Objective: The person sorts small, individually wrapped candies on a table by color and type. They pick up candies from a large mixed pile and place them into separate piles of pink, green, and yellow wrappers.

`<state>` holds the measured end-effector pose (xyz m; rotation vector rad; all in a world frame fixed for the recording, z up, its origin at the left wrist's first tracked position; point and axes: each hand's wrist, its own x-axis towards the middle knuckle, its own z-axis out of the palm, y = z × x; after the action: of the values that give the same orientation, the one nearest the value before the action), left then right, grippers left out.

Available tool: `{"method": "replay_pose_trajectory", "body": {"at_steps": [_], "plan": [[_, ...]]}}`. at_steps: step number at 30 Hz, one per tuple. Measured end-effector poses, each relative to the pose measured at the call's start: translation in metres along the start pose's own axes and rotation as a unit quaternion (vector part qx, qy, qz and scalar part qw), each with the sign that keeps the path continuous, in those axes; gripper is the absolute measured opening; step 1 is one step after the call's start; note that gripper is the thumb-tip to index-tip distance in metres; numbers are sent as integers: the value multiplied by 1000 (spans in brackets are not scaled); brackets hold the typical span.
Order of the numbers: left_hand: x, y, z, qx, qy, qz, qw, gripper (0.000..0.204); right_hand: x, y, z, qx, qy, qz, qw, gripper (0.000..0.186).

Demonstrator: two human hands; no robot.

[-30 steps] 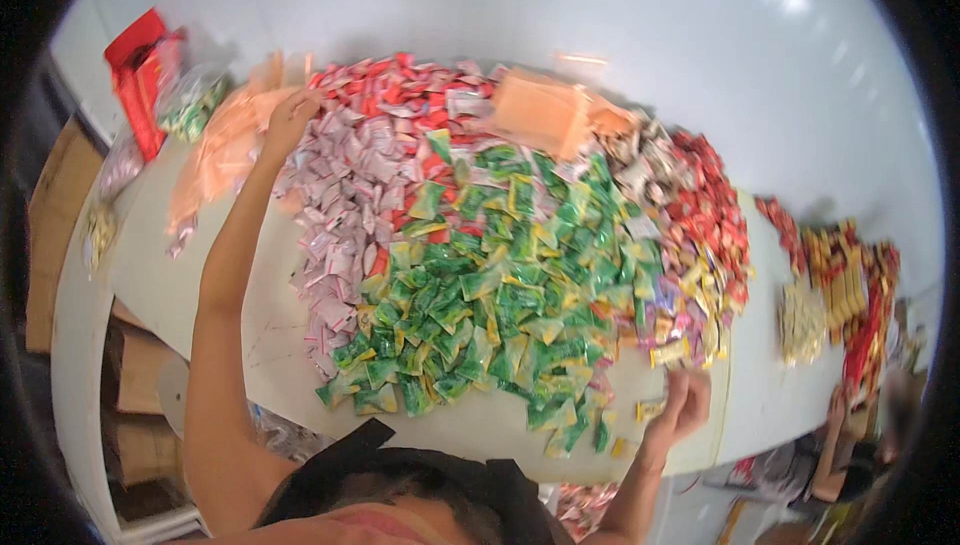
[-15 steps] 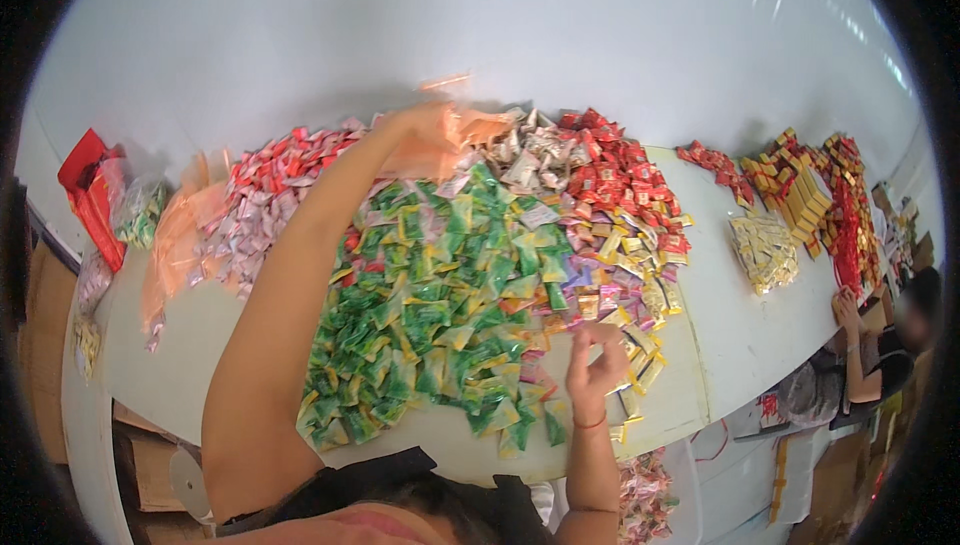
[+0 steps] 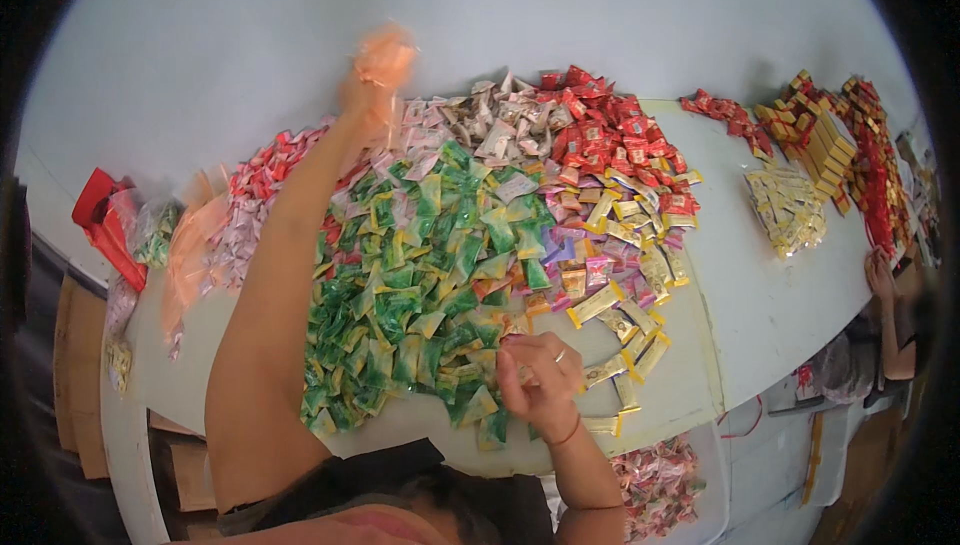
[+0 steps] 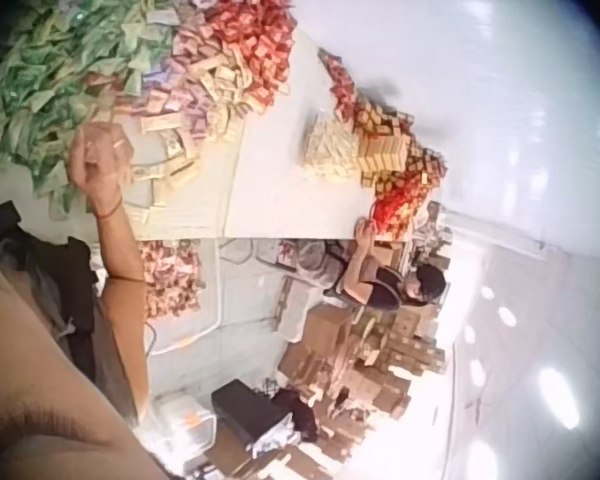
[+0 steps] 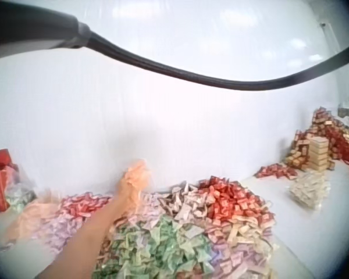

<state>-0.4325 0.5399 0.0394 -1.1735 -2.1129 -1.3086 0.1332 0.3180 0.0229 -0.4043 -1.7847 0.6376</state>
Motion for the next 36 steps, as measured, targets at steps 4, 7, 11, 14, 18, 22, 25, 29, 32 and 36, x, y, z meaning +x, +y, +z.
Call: {"method": "replay_pose_trajectory", "body": {"at_steps": [4, 7, 11, 14, 18, 22, 25, 29, 32, 36], "plan": [[-13, 13, -133, 24, 60, 56, 996, 26, -1, 1, 1, 3, 8, 8, 1000, 7], [-43, 12, -245, -85, 66, -5, 994, 30, -6, 0, 1, 21, 7, 36, 999, 4], [-121, -6, -394, 108, 113, 92, 983, 39, -15, 0, 4, 55, 20, 60, 996, 4], [-187, -28, -474, 269, 102, 140, 947, 49, -21, 7, 7, 60, 0, 63, 996, 13], [-297, -88, -521, 333, -11, 97, 938, 58, -24, 12, 18, 62, -30, 82, 994, 11], [-384, -124, -516, 421, -89, 48, 901, 64, -24, 7, 35, 72, -60, 107, 990, 11], [-401, -99, -519, 387, -106, -8, 916, 65, -30, -4, 36, 71, -93, 125, 985, 11], [-430, -102, -536, 284, -160, -30, 945, 66, -26, -31, 66, 108, -194, 99, 970, 6], [-429, -90, -522, 231, -156, -45, 959, 61, -12, -87, 124, 93, -361, -2, 928, 12], [-419, -98, -487, 222, -128, -156, 954, 44, -19, -126, 229, 97, -427, -243, 866, 39]]}}
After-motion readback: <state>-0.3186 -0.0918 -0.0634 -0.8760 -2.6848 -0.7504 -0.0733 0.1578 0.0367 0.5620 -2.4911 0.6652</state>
